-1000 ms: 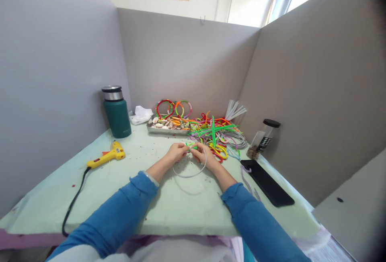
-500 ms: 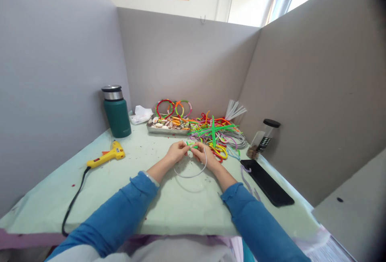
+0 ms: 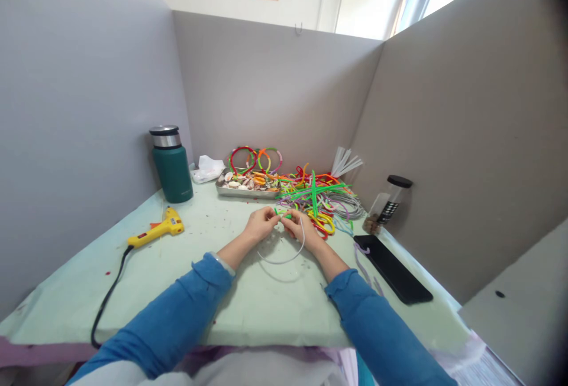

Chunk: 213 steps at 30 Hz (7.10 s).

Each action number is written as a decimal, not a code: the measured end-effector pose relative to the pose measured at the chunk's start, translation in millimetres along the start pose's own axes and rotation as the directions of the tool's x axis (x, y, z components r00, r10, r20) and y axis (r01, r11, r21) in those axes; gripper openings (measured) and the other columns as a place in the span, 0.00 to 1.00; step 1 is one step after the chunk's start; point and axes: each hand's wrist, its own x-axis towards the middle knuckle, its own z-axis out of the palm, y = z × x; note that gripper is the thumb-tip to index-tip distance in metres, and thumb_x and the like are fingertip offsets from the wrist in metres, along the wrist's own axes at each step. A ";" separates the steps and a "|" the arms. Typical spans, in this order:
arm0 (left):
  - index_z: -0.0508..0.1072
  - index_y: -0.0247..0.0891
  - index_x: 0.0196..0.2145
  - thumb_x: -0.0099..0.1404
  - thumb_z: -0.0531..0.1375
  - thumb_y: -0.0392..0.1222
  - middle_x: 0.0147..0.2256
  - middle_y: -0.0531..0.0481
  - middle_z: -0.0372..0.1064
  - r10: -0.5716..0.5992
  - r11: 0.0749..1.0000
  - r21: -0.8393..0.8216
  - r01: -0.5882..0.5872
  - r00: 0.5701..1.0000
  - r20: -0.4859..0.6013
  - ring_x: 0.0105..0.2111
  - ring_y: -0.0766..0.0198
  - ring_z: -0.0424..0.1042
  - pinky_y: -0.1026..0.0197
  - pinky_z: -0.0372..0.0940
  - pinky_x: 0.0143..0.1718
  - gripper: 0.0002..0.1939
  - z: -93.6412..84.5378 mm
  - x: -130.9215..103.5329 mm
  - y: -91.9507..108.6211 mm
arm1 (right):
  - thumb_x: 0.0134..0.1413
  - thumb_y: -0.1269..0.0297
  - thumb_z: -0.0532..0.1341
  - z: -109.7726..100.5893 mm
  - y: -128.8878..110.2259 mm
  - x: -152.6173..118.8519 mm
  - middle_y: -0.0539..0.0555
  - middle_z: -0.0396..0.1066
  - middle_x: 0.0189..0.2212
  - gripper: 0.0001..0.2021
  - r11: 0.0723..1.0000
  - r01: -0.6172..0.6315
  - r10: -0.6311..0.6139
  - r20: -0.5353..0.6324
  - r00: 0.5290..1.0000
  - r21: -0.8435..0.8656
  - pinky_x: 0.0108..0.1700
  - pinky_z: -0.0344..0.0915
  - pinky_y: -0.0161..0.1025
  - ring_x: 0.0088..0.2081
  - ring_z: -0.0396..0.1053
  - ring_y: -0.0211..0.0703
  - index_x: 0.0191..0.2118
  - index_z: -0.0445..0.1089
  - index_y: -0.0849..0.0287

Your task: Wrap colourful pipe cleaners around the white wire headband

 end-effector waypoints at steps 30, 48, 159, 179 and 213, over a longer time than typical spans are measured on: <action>0.77 0.39 0.34 0.56 0.56 0.32 0.34 0.49 0.74 0.316 0.930 0.205 -0.306 0.949 -0.013 0.33 0.67 0.70 0.65 0.63 0.38 0.11 -4.2 -1.4 4.2 | 0.46 0.52 0.59 -0.9 -5.9 -0.3 0.44 0.60 0.15 0.15 0.998 -0.014 0.016 -0.032 0.999 0.066 0.15 0.47 0.30 0.13 0.52 0.31 0.31 0.61 0.59; 0.77 0.39 0.36 0.58 0.57 0.36 0.31 0.48 0.70 0.282 0.899 0.322 -0.296 0.955 0.090 0.32 0.66 0.67 0.65 0.60 0.36 0.10 -1.8 -1.0 3.0 | 0.46 0.54 0.59 -1.2 -5.8 -0.9 0.43 0.59 0.14 0.13 0.998 0.013 -0.012 -0.005 1.000 0.064 0.17 0.48 0.31 0.14 0.52 0.31 0.29 0.60 0.58; 0.70 0.31 0.25 0.52 0.61 0.48 0.10 0.62 0.45 -0.178 0.811 -0.445 0.380 0.885 0.430 0.11 0.76 0.43 0.67 0.48 0.15 0.14 -7.5 -4.9 4.4 | 0.47 0.52 0.59 -0.9 -10.0 -2.0 0.44 0.58 0.15 0.15 0.999 0.025 -0.025 -0.006 1.000 0.029 0.19 0.49 0.31 0.16 0.52 0.31 0.30 0.64 0.60; 0.68 0.31 0.30 0.51 0.61 0.50 0.25 0.51 0.69 -0.201 0.893 -0.332 0.304 0.929 0.310 0.12 0.79 0.49 0.69 0.51 0.14 0.18 -0.4 -2.9 0.3 | 0.48 0.53 0.59 -2.4 -6.1 -2.5 0.46 0.59 0.15 0.13 0.998 0.045 -0.046 -0.024 0.999 -0.047 0.18 0.50 0.32 0.16 0.53 0.33 0.30 0.66 0.59; 0.65 0.34 0.30 0.50 0.60 0.43 0.18 0.60 0.54 -0.140 0.959 -0.186 0.215 0.927 0.348 0.12 0.77 0.50 0.70 0.47 0.13 0.12 -0.8 -5.3 1.7 | 0.49 0.53 0.58 -1.9 1.6 0.8 0.46 0.60 0.17 0.13 0.999 0.049 -0.049 -0.007 0.999 -0.007 0.18 0.49 0.31 0.15 0.53 0.31 0.31 0.65 0.59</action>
